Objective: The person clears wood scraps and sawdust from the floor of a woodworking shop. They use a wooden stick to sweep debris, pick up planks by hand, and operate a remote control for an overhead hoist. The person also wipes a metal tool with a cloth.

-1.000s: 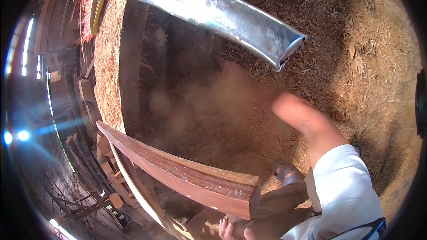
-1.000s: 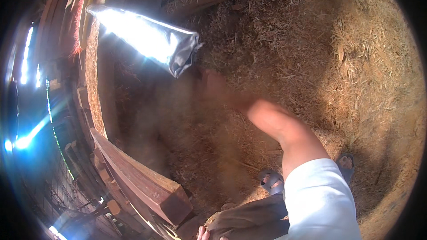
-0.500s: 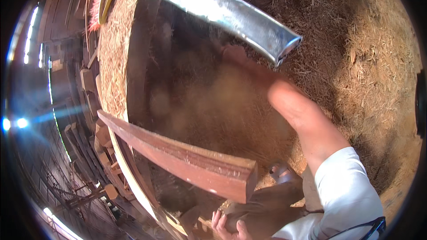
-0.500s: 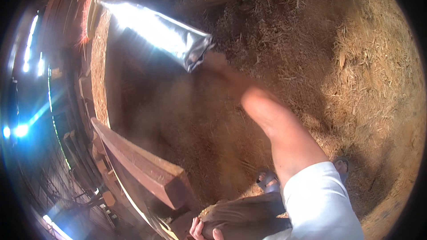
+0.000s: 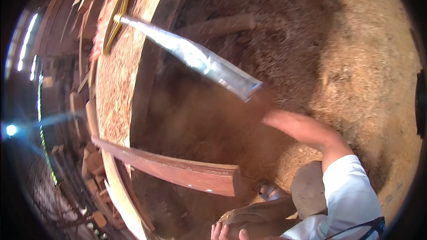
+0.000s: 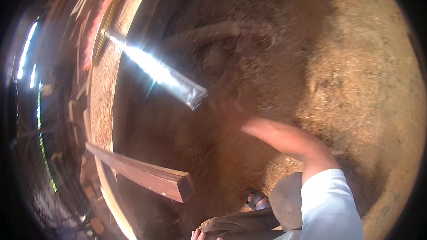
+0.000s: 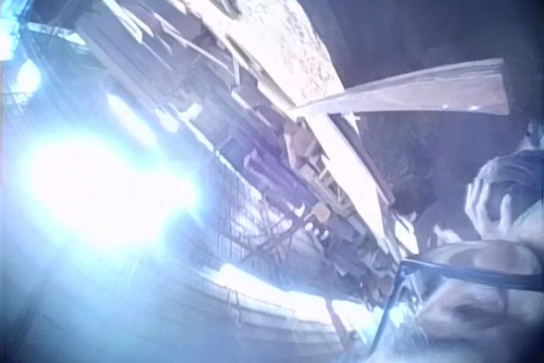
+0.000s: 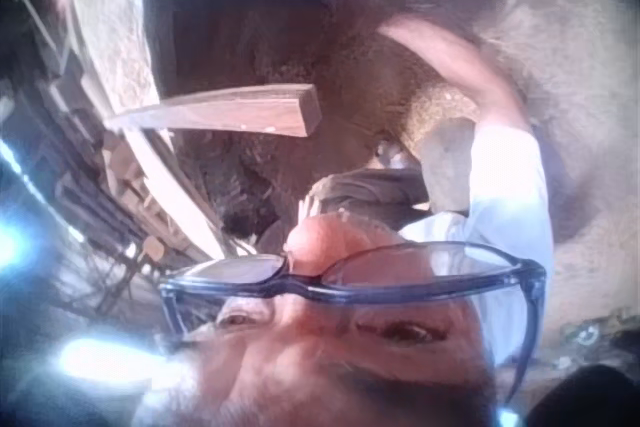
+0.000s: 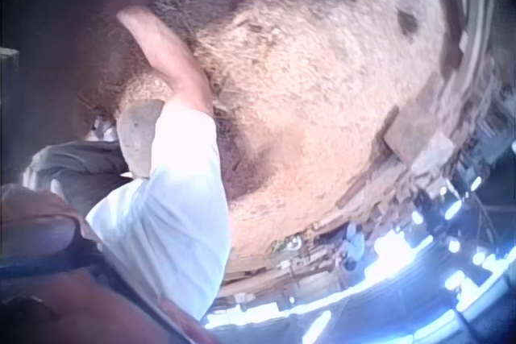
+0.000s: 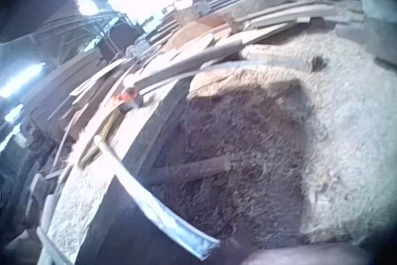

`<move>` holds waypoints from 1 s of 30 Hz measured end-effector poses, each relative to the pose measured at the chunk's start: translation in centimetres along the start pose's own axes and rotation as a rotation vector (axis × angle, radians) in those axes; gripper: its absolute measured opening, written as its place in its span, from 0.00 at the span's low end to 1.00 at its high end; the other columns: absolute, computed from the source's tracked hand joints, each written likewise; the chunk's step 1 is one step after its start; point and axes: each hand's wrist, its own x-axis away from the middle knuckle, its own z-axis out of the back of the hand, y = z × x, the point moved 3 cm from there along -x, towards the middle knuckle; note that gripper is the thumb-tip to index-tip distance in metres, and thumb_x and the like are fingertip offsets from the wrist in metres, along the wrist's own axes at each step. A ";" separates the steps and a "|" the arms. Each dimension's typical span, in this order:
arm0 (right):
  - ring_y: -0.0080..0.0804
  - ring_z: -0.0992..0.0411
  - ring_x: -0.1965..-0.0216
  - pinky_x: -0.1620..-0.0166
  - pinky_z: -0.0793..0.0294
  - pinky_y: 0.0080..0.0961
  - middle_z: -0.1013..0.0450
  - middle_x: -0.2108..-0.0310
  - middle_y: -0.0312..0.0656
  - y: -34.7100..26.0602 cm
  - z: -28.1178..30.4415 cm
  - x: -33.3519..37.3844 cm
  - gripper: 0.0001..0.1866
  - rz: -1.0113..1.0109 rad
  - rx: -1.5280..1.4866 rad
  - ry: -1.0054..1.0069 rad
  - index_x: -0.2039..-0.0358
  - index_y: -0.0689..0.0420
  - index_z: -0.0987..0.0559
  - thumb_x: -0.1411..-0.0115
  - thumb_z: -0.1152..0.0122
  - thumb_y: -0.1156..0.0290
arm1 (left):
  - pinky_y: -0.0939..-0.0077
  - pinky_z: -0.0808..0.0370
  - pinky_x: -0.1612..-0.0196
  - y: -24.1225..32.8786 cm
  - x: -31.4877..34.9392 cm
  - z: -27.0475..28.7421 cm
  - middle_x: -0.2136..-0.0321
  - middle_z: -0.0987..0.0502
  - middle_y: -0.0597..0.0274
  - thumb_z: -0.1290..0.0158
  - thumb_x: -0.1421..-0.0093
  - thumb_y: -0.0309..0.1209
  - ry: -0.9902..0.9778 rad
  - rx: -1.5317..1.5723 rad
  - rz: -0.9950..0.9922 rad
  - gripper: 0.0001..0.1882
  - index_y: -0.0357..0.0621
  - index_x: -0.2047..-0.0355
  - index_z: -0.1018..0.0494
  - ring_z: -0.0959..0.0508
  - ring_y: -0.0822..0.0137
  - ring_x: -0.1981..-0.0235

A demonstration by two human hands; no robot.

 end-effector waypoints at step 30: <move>0.59 0.21 0.58 0.56 0.22 0.51 0.21 0.60 0.56 -18.9 22.6 67.3 0.10 -1.159 -0.285 0.384 0.65 0.56 0.17 0.45 0.43 0.79 | 0.56 0.23 0.46 4.9 9.5 10.3 0.53 0.19 0.45 0.42 0.34 0.47 -0.819 0.106 -0.267 0.23 0.44 0.48 0.21 0.20 0.49 0.50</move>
